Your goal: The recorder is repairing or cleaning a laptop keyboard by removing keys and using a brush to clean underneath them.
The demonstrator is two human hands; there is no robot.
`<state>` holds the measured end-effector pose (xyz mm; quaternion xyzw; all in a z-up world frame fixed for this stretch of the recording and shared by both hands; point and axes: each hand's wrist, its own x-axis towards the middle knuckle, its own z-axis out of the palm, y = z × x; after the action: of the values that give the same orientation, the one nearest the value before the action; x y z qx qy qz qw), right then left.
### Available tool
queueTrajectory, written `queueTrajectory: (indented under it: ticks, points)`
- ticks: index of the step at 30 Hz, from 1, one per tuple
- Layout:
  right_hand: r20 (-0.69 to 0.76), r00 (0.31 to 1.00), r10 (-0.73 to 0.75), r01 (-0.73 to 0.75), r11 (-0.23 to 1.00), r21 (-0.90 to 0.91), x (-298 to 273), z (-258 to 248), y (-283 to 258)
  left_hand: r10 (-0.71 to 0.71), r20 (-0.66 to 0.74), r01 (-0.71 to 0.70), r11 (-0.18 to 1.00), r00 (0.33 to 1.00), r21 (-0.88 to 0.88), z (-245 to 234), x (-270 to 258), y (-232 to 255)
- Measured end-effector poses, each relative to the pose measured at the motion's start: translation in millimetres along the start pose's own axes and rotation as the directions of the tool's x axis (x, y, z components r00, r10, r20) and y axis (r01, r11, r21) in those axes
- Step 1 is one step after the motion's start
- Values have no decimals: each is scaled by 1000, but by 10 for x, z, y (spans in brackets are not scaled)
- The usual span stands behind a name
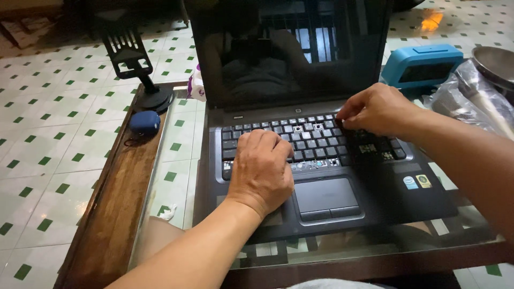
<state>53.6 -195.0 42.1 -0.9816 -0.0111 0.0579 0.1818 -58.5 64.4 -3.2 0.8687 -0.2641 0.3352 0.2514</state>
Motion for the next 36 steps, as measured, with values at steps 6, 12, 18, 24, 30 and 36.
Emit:
queueTrajectory:
  ticks: [6, 12, 18, 24, 30, 36]
  points:
    - [-47, 998, -33, 30, 997, -73, -135, 10, -71, -8, 15, 8, 1000, 1000, 1, -2, 5, 0]
    - [-21, 999, -49, 47, 998, -46, -100, 39, -43, 10, -16, -10, 1000, 1000, 1, 15, -7, -15]
    - [50, 993, 104, -116, 899, 422, -40, -100, 161, 10, -30, -10, 1000, 999, -6, 11, -9, -3]
    - [73, 975, 208, -211, 782, 587, -610, -315, -189, -46, -53, 43, 997, 998, -62, -22, 59, 19]
    - [115, 991, 69, -134, 493, 860, -763, -60, -62, -725, 339, 771, 410, 600, -488, 307, 614, 561]
    - [8, 1000, -4, -5, 522, 853, -890, -152, -89, -615, 609, 787, 29, 501, -617, 518, 715, 597]
